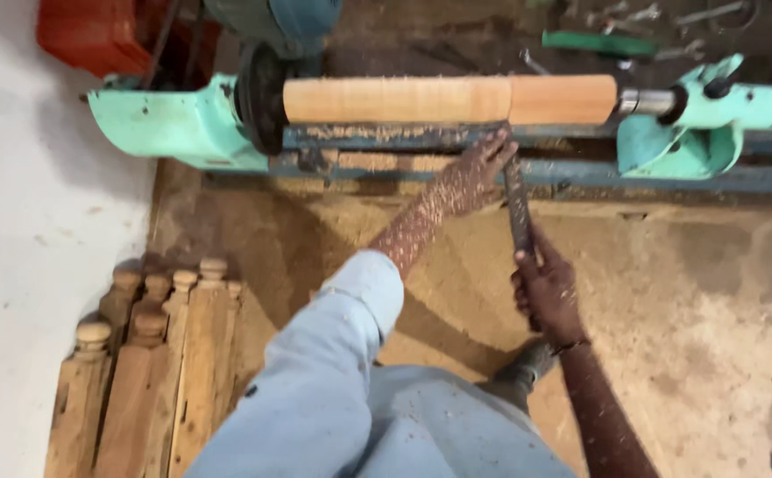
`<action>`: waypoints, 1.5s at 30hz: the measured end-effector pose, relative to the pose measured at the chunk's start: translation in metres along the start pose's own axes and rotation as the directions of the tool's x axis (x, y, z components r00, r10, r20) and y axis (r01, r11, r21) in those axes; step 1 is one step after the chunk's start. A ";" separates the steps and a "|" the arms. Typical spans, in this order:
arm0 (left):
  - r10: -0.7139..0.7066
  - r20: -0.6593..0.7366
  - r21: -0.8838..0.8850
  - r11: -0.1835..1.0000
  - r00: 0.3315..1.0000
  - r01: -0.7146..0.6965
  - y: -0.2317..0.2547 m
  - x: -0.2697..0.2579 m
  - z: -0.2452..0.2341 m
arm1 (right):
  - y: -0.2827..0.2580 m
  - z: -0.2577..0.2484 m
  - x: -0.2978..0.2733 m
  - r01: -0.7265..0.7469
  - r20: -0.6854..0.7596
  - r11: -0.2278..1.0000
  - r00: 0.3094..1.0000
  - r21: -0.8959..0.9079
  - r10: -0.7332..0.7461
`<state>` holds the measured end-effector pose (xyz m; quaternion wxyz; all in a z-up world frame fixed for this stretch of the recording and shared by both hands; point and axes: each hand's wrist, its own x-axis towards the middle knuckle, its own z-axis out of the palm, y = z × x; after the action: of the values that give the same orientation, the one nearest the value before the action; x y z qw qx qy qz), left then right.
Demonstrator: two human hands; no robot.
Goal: The person shapes a wooden cylinder on a lathe using a chisel. They then walk to a collection area to pick up several pieces of sandpaper and a metal scraper before returning to the lathe to continue refining the workpiece.
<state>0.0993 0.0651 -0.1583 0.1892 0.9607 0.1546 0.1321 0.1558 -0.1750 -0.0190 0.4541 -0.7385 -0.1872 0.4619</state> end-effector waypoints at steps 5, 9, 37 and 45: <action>-0.017 0.084 -0.049 0.999 0.996 0.021 -0.009 -0.001 0.006 | -0.008 -0.028 0.005 -0.029 0.069 1.000 0.997 -0.009 0.030; 0.026 -0.102 0.007 1.000 0.994 -0.026 0.000 -0.009 0.010 | -0.011 -0.034 0.010 -0.057 0.105 0.998 0.993 -0.022 0.059; -0.106 0.104 -0.096 0.989 0.989 0.116 0.004 -0.005 -0.007 | -0.003 -0.002 -0.001 -0.055 0.023 0.995 0.998 0.089 0.053; -0.098 0.095 -0.079 0.991 0.991 0.106 0.000 -0.001 -0.003 | 0.005 0.041 -0.006 0.005 -0.079 0.996 0.997 0.090 0.003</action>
<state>0.0968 0.0660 -0.1556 0.2425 0.9478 0.1891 0.0848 0.1166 -0.1615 -0.0270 0.4941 -0.7349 -0.1485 0.4402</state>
